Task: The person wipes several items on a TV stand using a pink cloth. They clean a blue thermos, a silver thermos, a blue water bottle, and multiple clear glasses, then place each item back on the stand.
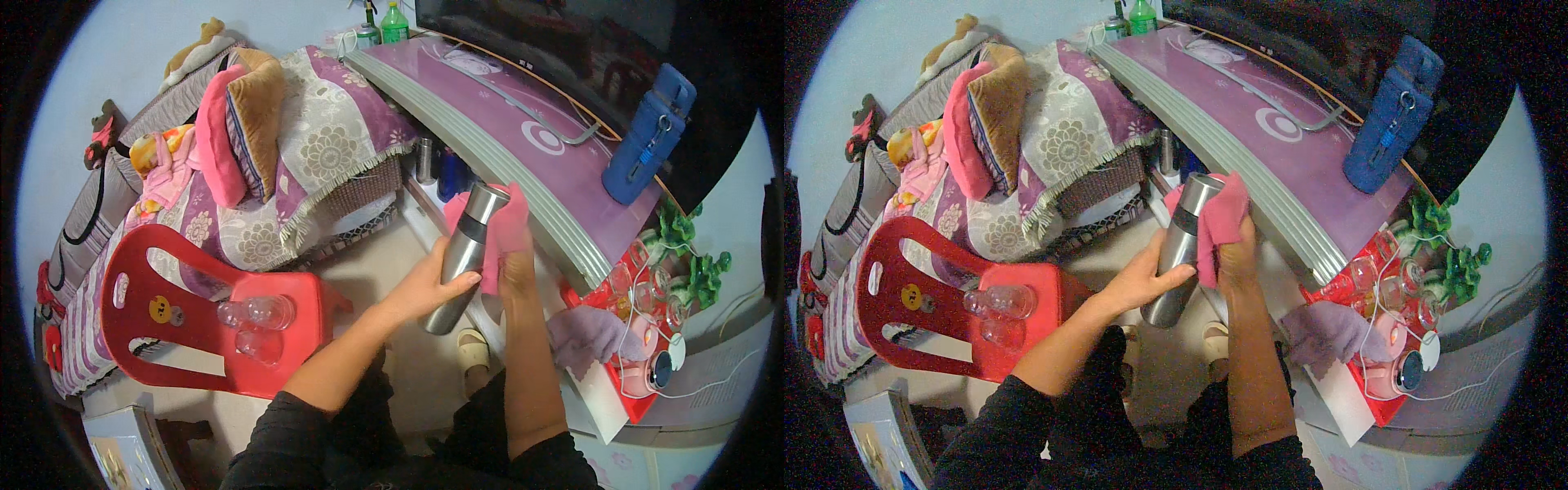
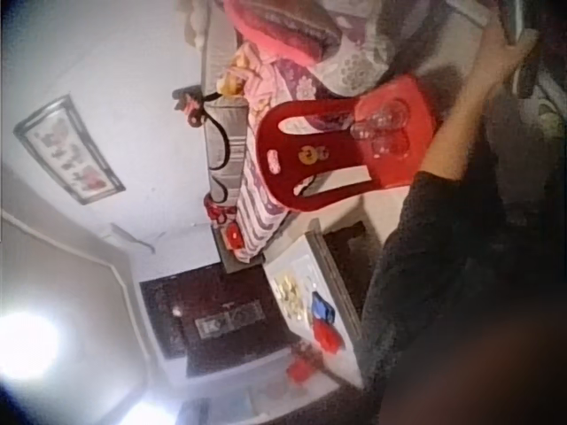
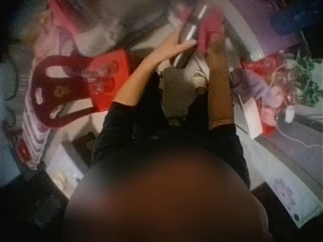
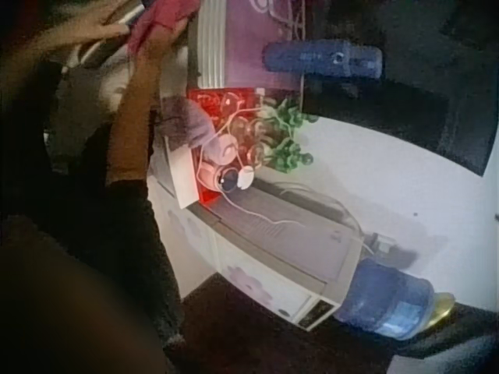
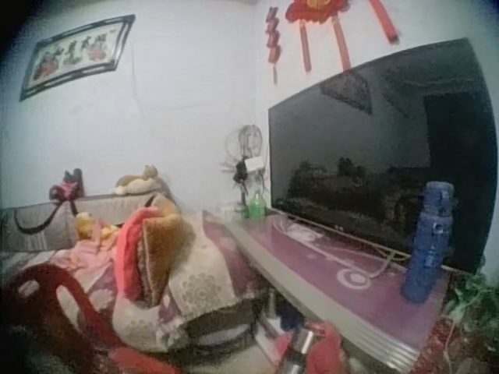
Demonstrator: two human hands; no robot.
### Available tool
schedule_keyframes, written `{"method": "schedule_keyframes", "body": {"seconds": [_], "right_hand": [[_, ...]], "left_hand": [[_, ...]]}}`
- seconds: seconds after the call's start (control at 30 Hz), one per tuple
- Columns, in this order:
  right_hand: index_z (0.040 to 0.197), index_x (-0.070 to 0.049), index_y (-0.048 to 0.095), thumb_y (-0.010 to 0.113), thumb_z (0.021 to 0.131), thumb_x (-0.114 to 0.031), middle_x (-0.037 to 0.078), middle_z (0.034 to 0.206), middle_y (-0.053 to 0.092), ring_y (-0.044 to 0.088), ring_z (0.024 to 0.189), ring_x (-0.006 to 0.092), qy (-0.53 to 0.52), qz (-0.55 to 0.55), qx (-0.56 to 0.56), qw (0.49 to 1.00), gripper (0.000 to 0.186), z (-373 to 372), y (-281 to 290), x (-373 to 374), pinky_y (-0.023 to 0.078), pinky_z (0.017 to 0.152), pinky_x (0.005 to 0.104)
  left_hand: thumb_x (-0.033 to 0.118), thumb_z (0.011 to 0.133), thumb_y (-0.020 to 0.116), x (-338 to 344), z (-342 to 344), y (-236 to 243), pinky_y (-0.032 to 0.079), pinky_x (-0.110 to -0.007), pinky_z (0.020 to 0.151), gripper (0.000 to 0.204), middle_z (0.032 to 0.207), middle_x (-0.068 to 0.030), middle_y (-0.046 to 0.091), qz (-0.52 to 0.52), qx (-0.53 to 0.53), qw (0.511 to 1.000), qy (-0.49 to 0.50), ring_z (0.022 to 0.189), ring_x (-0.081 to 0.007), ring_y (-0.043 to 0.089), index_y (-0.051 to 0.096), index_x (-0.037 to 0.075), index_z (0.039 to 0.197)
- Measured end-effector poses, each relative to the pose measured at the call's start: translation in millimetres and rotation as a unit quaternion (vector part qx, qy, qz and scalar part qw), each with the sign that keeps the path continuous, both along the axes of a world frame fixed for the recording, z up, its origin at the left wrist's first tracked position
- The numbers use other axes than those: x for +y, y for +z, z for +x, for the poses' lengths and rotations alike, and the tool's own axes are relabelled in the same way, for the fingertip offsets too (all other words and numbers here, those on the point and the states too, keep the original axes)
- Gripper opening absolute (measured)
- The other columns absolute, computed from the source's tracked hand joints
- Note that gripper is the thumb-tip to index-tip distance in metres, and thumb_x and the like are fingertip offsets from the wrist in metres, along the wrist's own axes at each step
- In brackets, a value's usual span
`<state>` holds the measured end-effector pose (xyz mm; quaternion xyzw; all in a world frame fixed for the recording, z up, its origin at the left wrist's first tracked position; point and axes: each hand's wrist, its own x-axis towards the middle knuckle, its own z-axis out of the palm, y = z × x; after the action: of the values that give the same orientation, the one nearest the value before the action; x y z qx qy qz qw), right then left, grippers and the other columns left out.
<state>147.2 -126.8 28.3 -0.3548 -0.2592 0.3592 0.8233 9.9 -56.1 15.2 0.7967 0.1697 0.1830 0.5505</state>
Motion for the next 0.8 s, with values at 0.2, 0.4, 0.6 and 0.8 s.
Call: {"method": "schedule_keyframes", "body": {"seconds": [0.2,0.4,0.6,0.8], "right_hand": [[0.121,-0.006,0.042,0.060,0.082,-0.017,0.002,0.105,0.050,0.050,0.091,0.0113,-0.035,-0.008,-0.076,0.996,0.045,-5.4,-2.5,2.7,0.044,0.076,0.0246],[0.121,-0.005,0.042,0.067,0.075,-0.019,0.003,0.109,0.050,0.050,0.096,0.0121,0.032,0.015,-0.073,0.997,0.055,-7.1,2.8,-6.8,0.043,0.081,0.0258],[0.120,-0.006,0.044,0.068,0.073,-0.029,0.003,0.112,0.049,0.048,0.103,0.0140,0.017,0.067,-0.018,0.997,0.057,-9.5,11.6,-12.7,0.041,0.088,0.0292],[0.120,-0.007,0.045,0.060,0.080,-0.023,0.002,0.113,0.049,0.048,0.103,0.0144,0.032,0.079,0.044,0.995,0.045,-2.0,6.2,-15.7,0.041,0.087,0.0294]], "left_hand": [[0.034,0.072,0.071,3.7,2.8,-6.2,0.043,-0.040,0.085,0.075,0.105,-0.0267,0.053,0.127,0.033,0.986,0.101,0.100,-0.0357,0.055,0.029,0.002,0.125],[0.024,0.067,0.077,16.5,0.2,-14.8,0.040,-0.039,0.091,0.083,0.117,-0.0231,0.048,0.179,-0.073,0.978,0.076,0.110,-0.0336,0.049,0.025,0.003,0.128],[0.029,0.066,0.078,15.5,2.5,-12.1,0.038,-0.041,0.092,0.085,0.120,-0.0254,0.044,0.230,-0.119,0.963,0.075,0.112,-0.0401,0.045,0.027,-0.002,0.127],[0.024,0.063,0.079,21.6,3.4,-20.2,0.037,-0.040,0.094,0.087,0.120,-0.0205,0.044,0.293,-0.102,0.948,0.070,0.114,-0.0350,0.046,0.026,0.001,0.128]]}}
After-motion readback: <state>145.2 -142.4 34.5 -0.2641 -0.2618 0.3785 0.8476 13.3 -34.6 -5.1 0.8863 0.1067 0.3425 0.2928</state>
